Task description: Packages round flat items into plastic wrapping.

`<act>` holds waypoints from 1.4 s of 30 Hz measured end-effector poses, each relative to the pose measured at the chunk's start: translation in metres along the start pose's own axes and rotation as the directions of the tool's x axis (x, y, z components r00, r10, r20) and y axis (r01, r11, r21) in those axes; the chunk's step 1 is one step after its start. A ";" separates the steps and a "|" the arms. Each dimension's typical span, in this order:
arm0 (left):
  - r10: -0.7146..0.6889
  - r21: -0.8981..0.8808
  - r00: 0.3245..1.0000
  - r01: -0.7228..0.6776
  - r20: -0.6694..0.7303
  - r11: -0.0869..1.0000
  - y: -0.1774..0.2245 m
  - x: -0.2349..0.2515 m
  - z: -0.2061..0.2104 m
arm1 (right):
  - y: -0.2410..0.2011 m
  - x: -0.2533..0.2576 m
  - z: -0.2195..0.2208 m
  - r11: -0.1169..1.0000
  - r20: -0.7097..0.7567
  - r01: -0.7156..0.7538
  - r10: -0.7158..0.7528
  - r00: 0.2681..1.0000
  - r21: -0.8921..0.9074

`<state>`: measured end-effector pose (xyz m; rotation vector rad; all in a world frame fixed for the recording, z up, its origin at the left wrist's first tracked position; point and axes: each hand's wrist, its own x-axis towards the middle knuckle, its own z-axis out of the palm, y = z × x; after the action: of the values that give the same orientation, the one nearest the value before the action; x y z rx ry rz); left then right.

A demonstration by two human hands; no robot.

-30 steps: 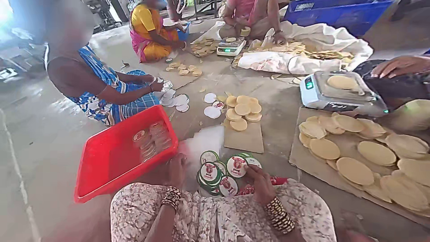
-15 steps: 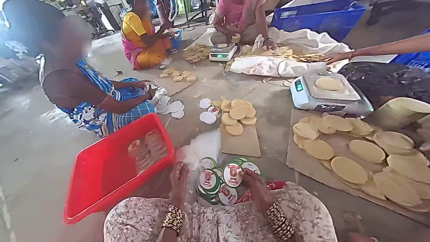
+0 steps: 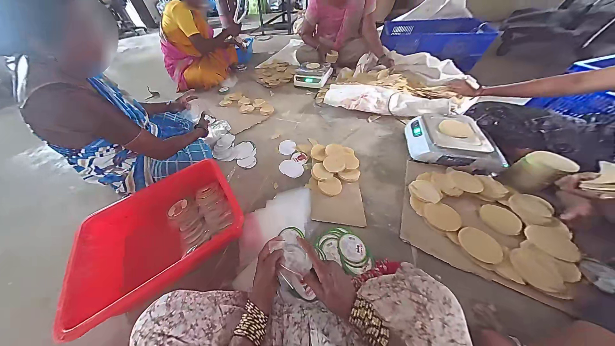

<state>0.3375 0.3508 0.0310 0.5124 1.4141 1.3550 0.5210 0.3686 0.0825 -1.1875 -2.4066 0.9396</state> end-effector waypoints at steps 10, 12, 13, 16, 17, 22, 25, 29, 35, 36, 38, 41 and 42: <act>0.592 0.444 0.623 -0.781 0.511 0.439 0.010 -0.009 0.006 | 0.039 0.018 -0.025 0.761 -0.344 0.104 0.163 0.925 0.641; 0.635 0.477 0.536 -0.832 0.556 0.284 0.005 -0.012 0.012 | 0.039 0.014 -0.032 0.672 -0.261 0.094 0.152 0.953 0.735; 0.642 0.453 0.518 -0.845 0.565 0.283 0.001 -0.012 0.014 | 0.039 0.012 -0.033 0.650 -0.218 0.080 0.134 0.967 0.756; 0.536 0.421 0.534 -0.846 0.654 0.328 0.000 -0.011 0.015 | 0.044 0.013 -0.030 0.627 -0.165 0.073 0.089 0.982 0.776; 0.514 0.413 0.535 -0.844 0.670 0.342 0.001 -0.010 0.014 | 0.044 0.016 -0.028 0.622 -0.158 0.067 0.093 0.983 0.780; 0.581 0.402 0.715 -0.699 0.388 0.592 0.004 -0.005 0.007 | 0.055 0.043 -0.043 0.661 -0.029 -0.027 0.073 0.997 0.750; 0.481 0.429 0.862 -0.499 0.158 0.753 0.012 -0.002 0.004 | 0.082 0.083 -0.076 0.749 -0.180 -0.037 0.207 0.962 0.661; 0.461 0.271 0.888 -0.445 0.008 0.853 0.014 0.000 0.006 | 0.123 0.154 -0.128 0.756 -0.426 -0.152 0.509 0.748 0.636; 0.414 0.227 0.908 -0.416 0.059 0.880 0.012 0.006 0.010 | 0.215 0.239 -0.140 0.700 -0.446 -0.478 0.710 0.544 0.530; 0.393 0.244 0.917 -0.399 0.073 0.884 0.010 0.007 0.010 | 0.220 0.245 -0.138 0.685 -0.422 -0.560 0.729 0.540 0.466; 0.372 0.283 0.923 -0.385 0.103 0.878 0.002 0.013 0.007 | 0.225 0.252 -0.129 0.643 -0.393 -0.709 0.755 0.525 0.289; 0.362 0.325 0.927 -0.373 0.097 0.869 0.011 0.013 0.013 | 0.225 0.263 -0.118 0.566 -0.400 -0.811 0.784 0.474 0.148; 0.355 0.321 0.929 -0.369 0.104 0.872 0.010 0.013 0.012 | 0.221 0.266 -0.116 0.543 -0.409 -0.829 0.792 0.453 0.134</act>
<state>0.3401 0.3701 0.0372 1.0728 1.5776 1.3854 0.5490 0.7263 0.0150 -2.3966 -1.4425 0.6483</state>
